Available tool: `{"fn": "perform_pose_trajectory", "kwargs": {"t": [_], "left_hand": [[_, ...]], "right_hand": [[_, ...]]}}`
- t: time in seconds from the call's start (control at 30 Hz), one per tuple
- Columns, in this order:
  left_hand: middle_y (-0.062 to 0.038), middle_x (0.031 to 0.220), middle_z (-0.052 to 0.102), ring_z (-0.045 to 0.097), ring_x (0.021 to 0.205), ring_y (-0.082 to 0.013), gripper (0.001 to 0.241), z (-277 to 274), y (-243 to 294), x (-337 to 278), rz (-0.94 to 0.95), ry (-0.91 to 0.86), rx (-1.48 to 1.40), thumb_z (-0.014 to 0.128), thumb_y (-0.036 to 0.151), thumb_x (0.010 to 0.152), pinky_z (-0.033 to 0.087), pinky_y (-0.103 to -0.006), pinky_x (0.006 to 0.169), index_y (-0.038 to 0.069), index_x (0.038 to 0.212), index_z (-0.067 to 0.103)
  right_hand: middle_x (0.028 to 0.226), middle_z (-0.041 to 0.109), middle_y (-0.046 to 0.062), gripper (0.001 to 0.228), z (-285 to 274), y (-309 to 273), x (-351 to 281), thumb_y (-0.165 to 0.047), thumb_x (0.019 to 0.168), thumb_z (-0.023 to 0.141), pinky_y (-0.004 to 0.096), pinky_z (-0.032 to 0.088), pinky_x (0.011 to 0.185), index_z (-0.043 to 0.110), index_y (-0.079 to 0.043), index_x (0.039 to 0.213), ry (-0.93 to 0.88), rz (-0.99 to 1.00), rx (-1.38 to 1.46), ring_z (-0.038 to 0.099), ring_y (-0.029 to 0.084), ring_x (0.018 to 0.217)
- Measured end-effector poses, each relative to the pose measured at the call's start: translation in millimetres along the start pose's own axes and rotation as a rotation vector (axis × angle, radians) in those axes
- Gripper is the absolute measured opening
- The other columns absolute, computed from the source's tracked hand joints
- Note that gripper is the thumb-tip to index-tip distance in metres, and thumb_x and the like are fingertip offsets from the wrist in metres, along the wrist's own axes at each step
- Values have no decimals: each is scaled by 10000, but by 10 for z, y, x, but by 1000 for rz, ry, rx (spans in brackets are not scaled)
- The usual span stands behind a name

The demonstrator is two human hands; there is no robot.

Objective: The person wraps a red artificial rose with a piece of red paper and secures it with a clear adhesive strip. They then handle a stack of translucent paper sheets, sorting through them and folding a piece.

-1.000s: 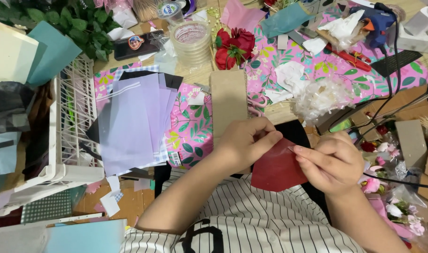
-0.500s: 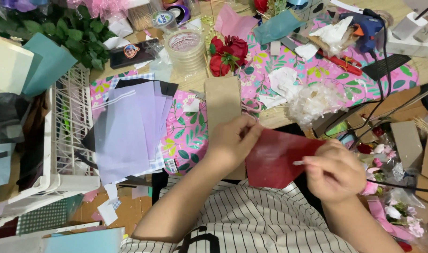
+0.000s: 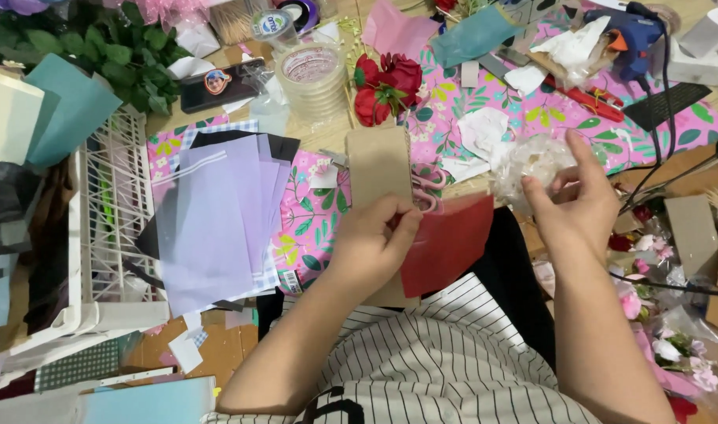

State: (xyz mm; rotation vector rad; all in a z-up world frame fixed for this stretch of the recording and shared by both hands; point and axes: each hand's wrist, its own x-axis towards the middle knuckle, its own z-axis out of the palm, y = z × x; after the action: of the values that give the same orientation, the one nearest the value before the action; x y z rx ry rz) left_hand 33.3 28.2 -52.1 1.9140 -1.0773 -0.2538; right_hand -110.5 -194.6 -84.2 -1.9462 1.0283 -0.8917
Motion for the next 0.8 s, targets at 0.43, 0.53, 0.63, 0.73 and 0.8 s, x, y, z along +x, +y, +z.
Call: {"fn": "perform_pose_trajectory", "kwargs": {"t": [0.43, 0.53, 0.63, 0.73, 0.8], "left_hand": [[42, 845, 656, 614, 752, -91, 167, -75, -382, -133, -75, 201, -347, 545, 230, 1013, 495, -253, 660, 134, 917, 642], [51, 798, 632, 585, 744, -102, 180, -187, -449, -264, -42, 251, -316, 549, 224, 1005, 475, -271, 673, 137, 869, 628], [33, 799, 611, 570, 742, -114, 164, -274, -546, -403, -50, 287, -325, 552, 206, 997, 464, -277, 682, 124, 871, 617], [2, 821, 642, 605, 745, -122, 128, -315, -661, -545, -40, 330, -361, 559, 160, 997, 488, -269, 684, 105, 901, 622], [23, 806, 617, 591, 746, -104, 143, -355, -699, -600, -91, 312, -361, 553, 192, 1007, 485, -256, 685, 113, 903, 613]], "right_hand": [[972, 484, 20, 506, 44, 232, -131, 51, 982, 806, 236, 364, 749, 384, -161, 1163, 97, -93, 215, 454, 78, 829], [960, 542, 34, 141, 99, 610, -161, -45, 1132, 665, 277, 410, 753, 561, -94, 1052, 103, -220, 106, 502, 124, 850], [973, 632, 101, 104, 208, 584, -305, -37, 1133, 717, 362, 416, 784, 689, -28, 1033, 194, -522, -127, 549, 239, 917], [864, 632, 132, 126, 360, 105, -564, -33, 1067, 695, 435, 414, 859, 725, 30, 961, 104, -858, -93, 552, 304, 814], [1314, 663, 198, 671, 502, -174, -656, -377, 937, 633, 533, 471, 993, 519, 25, 1462, -346, -744, -181, 634, 391, 1133]]}}
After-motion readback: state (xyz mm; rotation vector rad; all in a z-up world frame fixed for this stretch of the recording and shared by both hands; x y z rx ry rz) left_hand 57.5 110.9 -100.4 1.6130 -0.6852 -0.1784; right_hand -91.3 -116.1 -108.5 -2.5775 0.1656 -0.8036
